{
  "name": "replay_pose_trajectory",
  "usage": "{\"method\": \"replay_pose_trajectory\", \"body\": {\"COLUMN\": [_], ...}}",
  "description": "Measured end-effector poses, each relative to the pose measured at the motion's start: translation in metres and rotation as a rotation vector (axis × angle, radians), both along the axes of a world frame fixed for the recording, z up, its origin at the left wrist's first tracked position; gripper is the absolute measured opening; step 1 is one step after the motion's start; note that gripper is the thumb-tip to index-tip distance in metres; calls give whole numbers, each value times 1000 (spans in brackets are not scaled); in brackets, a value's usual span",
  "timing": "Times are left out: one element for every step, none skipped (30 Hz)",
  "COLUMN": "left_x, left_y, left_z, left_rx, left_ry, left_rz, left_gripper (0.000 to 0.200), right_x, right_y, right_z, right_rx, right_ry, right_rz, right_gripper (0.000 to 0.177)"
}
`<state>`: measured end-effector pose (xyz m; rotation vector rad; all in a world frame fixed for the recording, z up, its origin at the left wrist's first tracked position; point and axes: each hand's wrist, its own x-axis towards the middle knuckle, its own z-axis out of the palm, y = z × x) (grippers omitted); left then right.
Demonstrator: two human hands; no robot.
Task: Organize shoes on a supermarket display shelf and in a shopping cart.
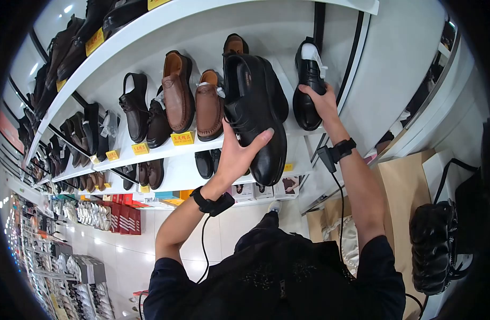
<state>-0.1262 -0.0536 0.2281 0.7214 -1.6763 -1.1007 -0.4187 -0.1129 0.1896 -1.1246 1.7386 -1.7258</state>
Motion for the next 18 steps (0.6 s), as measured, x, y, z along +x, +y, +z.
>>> {"method": "replay_pose_trajectory", "body": {"left_x": [-3,-6,-9,-12,-16,-20,-23,-26,-30,-34,-39,-45,-49,-53,-57,-61,-64,-64], "left_y": [-2,-3,-6,-10,-14,-19,-23,-27,-32,-38,-42,-45,-47,-48,-53,-60,-65,-65], "left_z": [5,12,15,18,21,22,25,29,32,32,35,37,40,45,43,38,33,31], "left_rx": [-42,-84,-78,-94,-112,-95,-93,-91,-89,-59,-59,-43,-27,12,9,-7,-23,-26], "left_ry": [4,-7,-7,6,20,35,37,24,11,8,10,-13,-35,-65,-63,-54,-45,-45], "left_rz": [-4,10,11,4,-3,-16,-17,-8,-1,-19,-23,-9,5,9,7,22,37,35], "left_gripper": [93,89,89,88,86,87,87,88,89,95,95,97,100,106,106,107,108,108], "right_x": [0,0,0,-1,-1,1,3,3,5,5,3,2,1,3,4,4,4,8], "right_y": [1,1,0,-1,-1,3,6,10,17,22,25,28,31,33,34,33,30,28], "right_z": [0,-2,-3,-4,-5,-1,4,9,20,26,28,32,37,39,38,32,25,21], "right_rx": [13,18,36,51,54,39,24,25,21,17,18,15,11,21,19,19,19,9], "right_ry": [-41,-41,-30,-18,-17,-8,1,3,33,62,64,62,61,38,41,128,215,148], "right_rz": [26,26,25,25,25,32,37,36,44,52,49,36,23,34,32,4,-24,-1], "right_gripper": [106,106,107,108,108,105,101,101,95,90,90,86,82,82,82,82,82,83]}}
